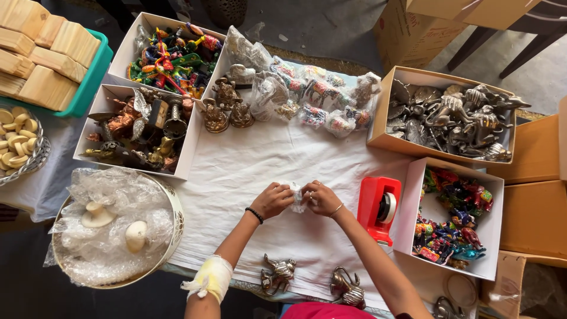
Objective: The person wraps small, colorful decorative figurines in clear plastic wrap using a red tape dispenser. They pick up the items from a table covered with a white cloth, wrap them individually, and place the finished packages into a cardboard box.
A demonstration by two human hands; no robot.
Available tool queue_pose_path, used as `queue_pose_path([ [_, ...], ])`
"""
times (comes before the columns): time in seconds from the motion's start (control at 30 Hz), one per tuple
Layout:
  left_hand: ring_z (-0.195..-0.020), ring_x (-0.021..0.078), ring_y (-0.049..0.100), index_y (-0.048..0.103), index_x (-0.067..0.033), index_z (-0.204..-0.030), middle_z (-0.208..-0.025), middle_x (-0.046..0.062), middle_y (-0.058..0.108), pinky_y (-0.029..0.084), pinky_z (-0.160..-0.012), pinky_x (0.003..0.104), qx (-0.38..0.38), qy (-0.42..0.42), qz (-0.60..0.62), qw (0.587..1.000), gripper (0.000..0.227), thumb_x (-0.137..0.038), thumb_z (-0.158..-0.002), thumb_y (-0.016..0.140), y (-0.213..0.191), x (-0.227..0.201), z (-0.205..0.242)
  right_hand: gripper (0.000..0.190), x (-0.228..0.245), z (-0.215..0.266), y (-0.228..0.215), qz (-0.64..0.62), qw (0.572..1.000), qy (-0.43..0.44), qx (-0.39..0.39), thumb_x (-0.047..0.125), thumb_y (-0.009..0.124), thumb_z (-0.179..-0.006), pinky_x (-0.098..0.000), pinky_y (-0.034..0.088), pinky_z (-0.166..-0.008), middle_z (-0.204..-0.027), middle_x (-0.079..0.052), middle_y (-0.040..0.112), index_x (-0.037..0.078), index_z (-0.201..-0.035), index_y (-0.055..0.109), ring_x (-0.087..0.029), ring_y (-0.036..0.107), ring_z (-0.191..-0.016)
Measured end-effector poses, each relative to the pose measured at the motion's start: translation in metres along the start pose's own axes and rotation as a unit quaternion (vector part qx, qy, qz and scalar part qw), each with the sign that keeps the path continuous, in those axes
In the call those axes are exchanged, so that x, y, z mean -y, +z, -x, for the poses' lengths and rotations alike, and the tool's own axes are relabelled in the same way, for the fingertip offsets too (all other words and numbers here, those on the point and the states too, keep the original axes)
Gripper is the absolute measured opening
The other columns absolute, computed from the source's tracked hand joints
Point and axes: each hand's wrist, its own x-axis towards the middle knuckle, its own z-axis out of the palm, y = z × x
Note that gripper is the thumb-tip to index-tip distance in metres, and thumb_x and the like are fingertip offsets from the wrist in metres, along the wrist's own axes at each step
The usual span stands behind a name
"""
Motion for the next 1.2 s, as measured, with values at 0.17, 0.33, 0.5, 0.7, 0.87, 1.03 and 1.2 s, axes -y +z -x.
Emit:
queue_pose_path([
  [0.17,-0.111,0.0155,0.063,0.061,-0.0158,-0.095,-0.106,-0.001,0.065,0.050,-0.091,0.035,0.059,-0.011,-0.040,0.997,0.011,-0.013,-0.089,0.070,0.017,-0.007,0.022,0.016,0.002,0.014,0.002,0.022,0.998,-0.057,0.012,0.002,0.075,-0.073,-0.0385,0.055,-0.088,-0.116,-0.005,0.069,0.011,-0.085,0.071,-0.029,0.065,-0.110],
  [0.33,-0.111,0.0182,0.063,0.059,-0.0141,-0.091,-0.106,0.001,0.066,0.053,-0.086,0.034,0.009,-0.005,-0.067,0.998,0.013,-0.012,-0.085,0.070,0.019,-0.015,0.026,0.014,-0.014,0.034,0.014,0.068,0.996,-0.063,-0.005,0.002,0.071,-0.078,-0.0367,0.057,-0.097,-0.139,-0.005,0.065,0.011,-0.089,0.069,-0.028,0.064,-0.126],
  [0.5,-0.108,0.0202,0.066,0.060,-0.0127,-0.087,-0.102,0.003,0.065,0.058,-0.080,0.033,0.001,-0.021,-0.071,0.997,0.012,-0.008,-0.083,0.070,0.020,-0.012,0.025,0.018,-0.001,0.030,0.005,0.078,0.996,-0.044,0.010,0.006,0.073,-0.078,-0.0377,0.056,-0.092,-0.142,-0.008,0.061,0.004,-0.095,0.071,-0.030,0.062,-0.124],
  [0.7,-0.092,0.0217,0.069,0.068,-0.0124,-0.091,-0.097,0.003,0.068,0.060,-0.072,0.033,-0.020,-0.090,0.067,0.993,0.012,-0.008,-0.082,0.074,0.005,0.000,0.004,0.018,-0.020,0.029,0.017,0.011,0.998,-0.011,-0.064,0.011,0.081,-0.080,-0.0362,0.058,-0.092,-0.129,-0.009,0.070,0.007,-0.094,0.070,-0.027,0.069,-0.115],
  [0.87,-0.073,0.0168,0.072,0.079,-0.0096,-0.096,-0.091,0.005,0.075,0.059,-0.065,0.030,-0.006,-0.275,0.353,0.894,0.016,-0.013,-0.080,0.081,-0.020,0.011,-0.024,0.018,-0.034,0.026,-0.001,-0.249,0.949,0.177,-0.081,0.008,0.084,-0.083,-0.0309,0.060,-0.082,-0.099,-0.012,0.077,0.004,-0.094,0.072,-0.016,0.070,-0.088],
  [1.03,-0.078,0.0135,0.074,0.082,-0.0062,-0.096,-0.085,0.005,0.079,0.059,-0.069,0.025,0.139,-0.464,0.435,0.759,0.022,-0.020,-0.080,0.087,0.019,0.016,-0.015,0.036,-0.047,0.032,0.002,-0.349,0.859,0.367,0.075,0.010,0.080,-0.084,-0.0266,0.051,-0.069,-0.086,-0.007,0.075,0.011,-0.119,0.071,-0.009,0.065,-0.078],
  [1.2,-0.085,0.0150,0.072,0.083,-0.0092,-0.097,-0.090,0.006,0.077,0.057,-0.078,0.030,0.088,-0.421,0.389,0.815,0.023,-0.024,-0.079,0.082,0.029,-0.007,-0.001,0.033,-0.066,0.055,0.023,-0.406,0.827,0.387,0.038,0.010,0.076,-0.088,-0.0251,0.058,-0.077,-0.095,-0.003,0.079,0.005,-0.121,0.076,-0.007,0.071,-0.083],
])
